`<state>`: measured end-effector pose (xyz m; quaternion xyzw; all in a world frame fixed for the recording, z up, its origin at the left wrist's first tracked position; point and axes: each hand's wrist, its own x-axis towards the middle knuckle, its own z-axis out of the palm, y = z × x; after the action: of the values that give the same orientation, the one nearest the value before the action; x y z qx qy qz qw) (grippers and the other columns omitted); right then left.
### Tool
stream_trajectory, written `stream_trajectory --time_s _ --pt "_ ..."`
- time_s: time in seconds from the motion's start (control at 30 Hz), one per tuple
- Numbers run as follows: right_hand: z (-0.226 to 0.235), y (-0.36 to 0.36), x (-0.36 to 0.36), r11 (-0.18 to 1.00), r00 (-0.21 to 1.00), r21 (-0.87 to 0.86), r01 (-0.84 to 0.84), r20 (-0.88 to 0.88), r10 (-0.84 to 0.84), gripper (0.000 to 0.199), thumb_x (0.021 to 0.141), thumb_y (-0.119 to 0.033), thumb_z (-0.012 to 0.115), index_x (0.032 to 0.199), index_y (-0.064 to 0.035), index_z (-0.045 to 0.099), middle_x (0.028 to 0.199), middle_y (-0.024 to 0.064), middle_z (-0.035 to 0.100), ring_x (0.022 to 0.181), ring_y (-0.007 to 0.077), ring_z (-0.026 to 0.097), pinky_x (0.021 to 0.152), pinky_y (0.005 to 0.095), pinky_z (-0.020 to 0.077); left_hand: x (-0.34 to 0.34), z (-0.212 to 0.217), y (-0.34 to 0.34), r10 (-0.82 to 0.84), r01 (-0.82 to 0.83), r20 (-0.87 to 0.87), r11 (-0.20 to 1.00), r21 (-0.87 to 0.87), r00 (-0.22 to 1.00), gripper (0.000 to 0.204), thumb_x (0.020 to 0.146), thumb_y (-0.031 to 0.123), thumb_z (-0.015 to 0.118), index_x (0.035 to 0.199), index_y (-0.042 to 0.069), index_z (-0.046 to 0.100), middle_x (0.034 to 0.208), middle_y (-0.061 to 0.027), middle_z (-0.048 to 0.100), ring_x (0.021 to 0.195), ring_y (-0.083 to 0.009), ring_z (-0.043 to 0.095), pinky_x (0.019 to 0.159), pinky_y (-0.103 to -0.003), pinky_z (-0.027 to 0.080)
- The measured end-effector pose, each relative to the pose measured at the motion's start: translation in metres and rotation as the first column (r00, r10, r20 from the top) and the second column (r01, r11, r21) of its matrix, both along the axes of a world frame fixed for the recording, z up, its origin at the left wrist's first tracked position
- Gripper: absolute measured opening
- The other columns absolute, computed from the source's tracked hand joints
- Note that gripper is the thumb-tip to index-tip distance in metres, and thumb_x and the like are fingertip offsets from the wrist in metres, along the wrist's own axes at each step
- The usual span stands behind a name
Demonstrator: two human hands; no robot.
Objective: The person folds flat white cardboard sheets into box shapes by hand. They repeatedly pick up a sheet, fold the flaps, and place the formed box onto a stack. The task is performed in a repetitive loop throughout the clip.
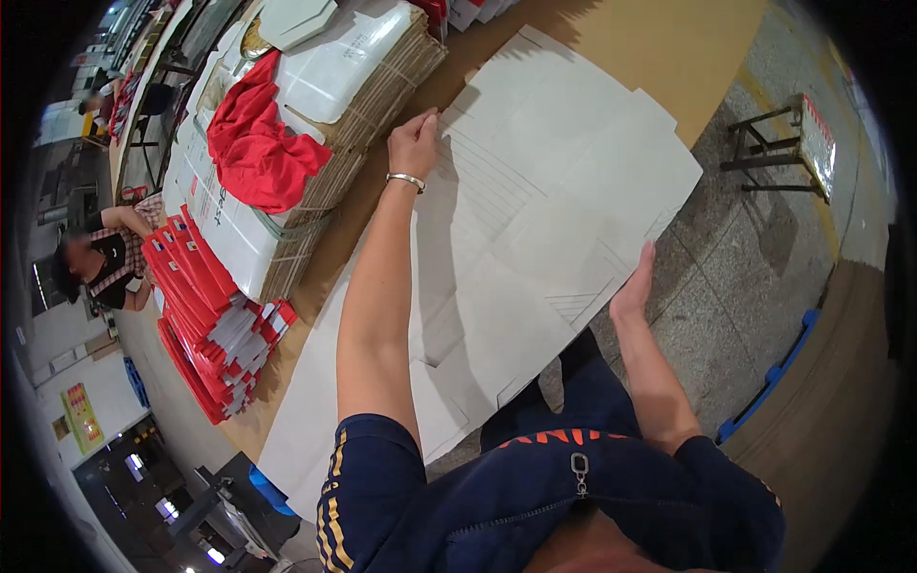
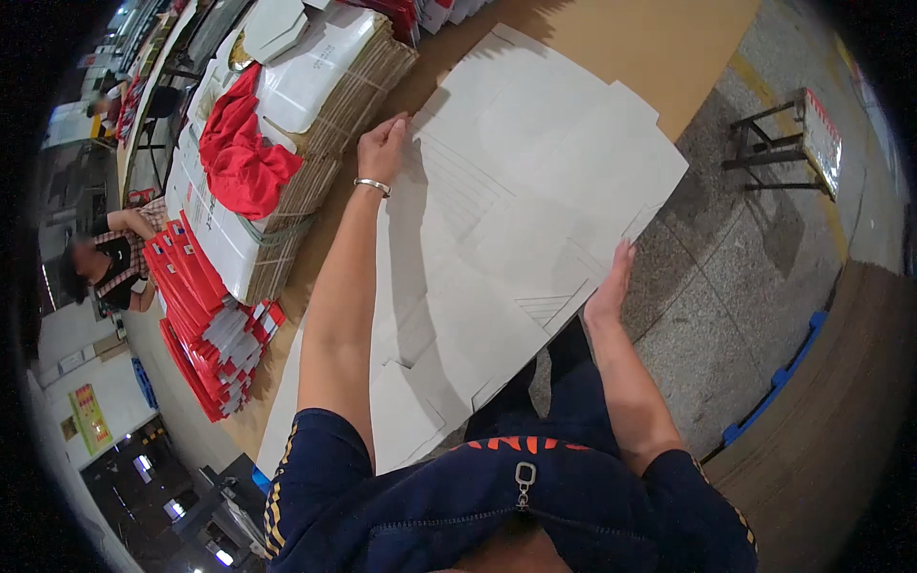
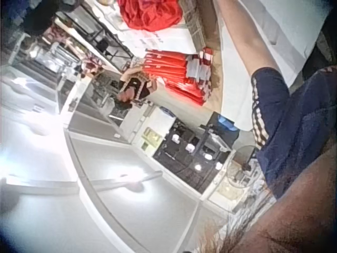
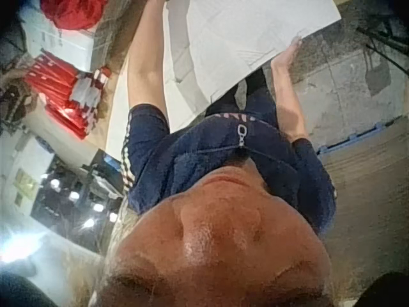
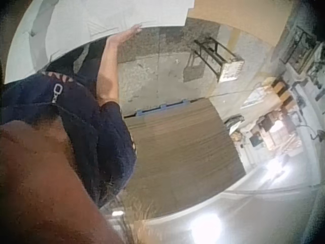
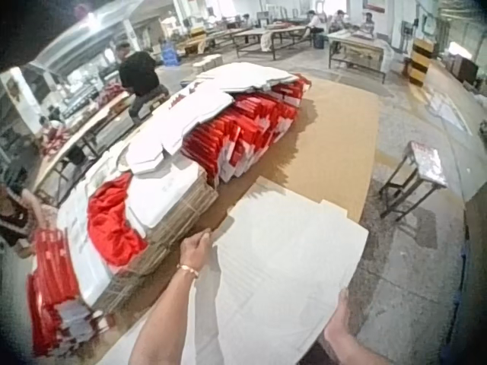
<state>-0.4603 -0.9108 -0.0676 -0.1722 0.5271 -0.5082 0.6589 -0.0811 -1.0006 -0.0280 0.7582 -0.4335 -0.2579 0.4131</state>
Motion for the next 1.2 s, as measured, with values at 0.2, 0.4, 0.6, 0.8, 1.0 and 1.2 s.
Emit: stream_trajectory --time_s 0.2,0.4,0.6,0.8,1.0,1.2 --pt "0.010 -0.010 0.010 0.998 0.999 -0.062 -0.005 0.049 0.008 0.078 0.095 -0.050 0.043 0.146 0.0010 0.014 0.149 0.0137 0.027 0.136 0.0237 0.029 0.112 0.0359 0.0231 0.004 -0.007 0.007 0.008 0.001 0.106 0.997 -0.082 0.994 0.034 0.083 0.025 0.064 0.109 0.004 0.068 0.099 -0.0152 0.070 0.092 -0.0235 0.067 0.086 -0.032 0.049" --pt "0.010 0.039 0.007 0.995 0.988 -0.085 0.044 -0.144 -0.056 0.074 0.096 -0.051 0.040 0.146 -0.0019 0.018 0.151 0.0102 0.025 0.137 0.0228 0.027 0.113 0.0348 0.0196 0.014 0.010 0.049 0.060 -0.052 0.144 0.997 -0.058 0.988 0.038 0.085 0.023 0.063 0.110 -0.005 0.063 0.093 -0.0170 0.069 0.084 -0.0213 0.067 0.078 -0.030 0.051" --pt "0.031 0.101 0.048 0.997 0.993 0.075 -0.010 0.117 0.002 0.066 0.097 -0.050 0.037 0.145 -0.0045 0.026 0.148 0.0086 0.032 0.135 0.0235 0.030 0.111 0.0354 0.0220 0.021 -0.007 0.110 0.079 -0.089 0.272 0.996 0.023 0.959 0.037 0.087 0.027 0.060 0.111 -0.001 0.064 0.100 -0.0198 0.067 0.094 -0.0279 0.065 0.084 -0.034 0.048" --pt "0.040 0.114 0.056 0.995 0.985 -0.070 -0.070 0.155 0.081 0.064 0.098 -0.050 0.034 0.143 -0.0037 0.028 0.144 0.0098 0.036 0.133 0.0238 0.033 0.110 0.0371 0.0243 -0.006 -0.014 0.119 0.159 -0.109 0.365 0.982 -0.155 0.917 0.040 0.082 0.028 0.060 0.112 0.002 0.062 0.111 -0.0204 0.061 0.107 -0.0370 0.054 0.096 -0.042 0.041" --pt "0.021 0.209 0.057 0.983 0.983 -0.015 -0.181 -0.009 0.181 0.063 0.099 -0.047 0.032 0.143 -0.0013 0.027 0.147 0.0095 0.031 0.135 0.0231 0.028 0.112 0.0365 0.0189 0.047 -0.011 0.196 0.123 -0.153 0.522 0.988 0.014 0.844 0.043 0.083 0.034 0.058 0.114 0.004 0.063 0.109 -0.0216 0.062 0.104 -0.0386 0.056 0.094 -0.045 0.042" --pt "0.024 0.231 0.097 0.979 0.973 0.202 -0.024 0.228 -0.024 0.058 0.097 -0.045 0.039 0.138 -0.0049 0.036 0.139 0.0060 0.043 0.128 0.0242 0.039 0.107 0.0362 0.0291 0.052 -0.015 0.236 0.153 -0.180 0.530 0.984 0.000 0.834 0.037 0.080 0.034 0.059 0.100 0.005 0.069 0.105 -0.0193 0.063 0.103 -0.0354 0.054 0.090 -0.044 0.044"
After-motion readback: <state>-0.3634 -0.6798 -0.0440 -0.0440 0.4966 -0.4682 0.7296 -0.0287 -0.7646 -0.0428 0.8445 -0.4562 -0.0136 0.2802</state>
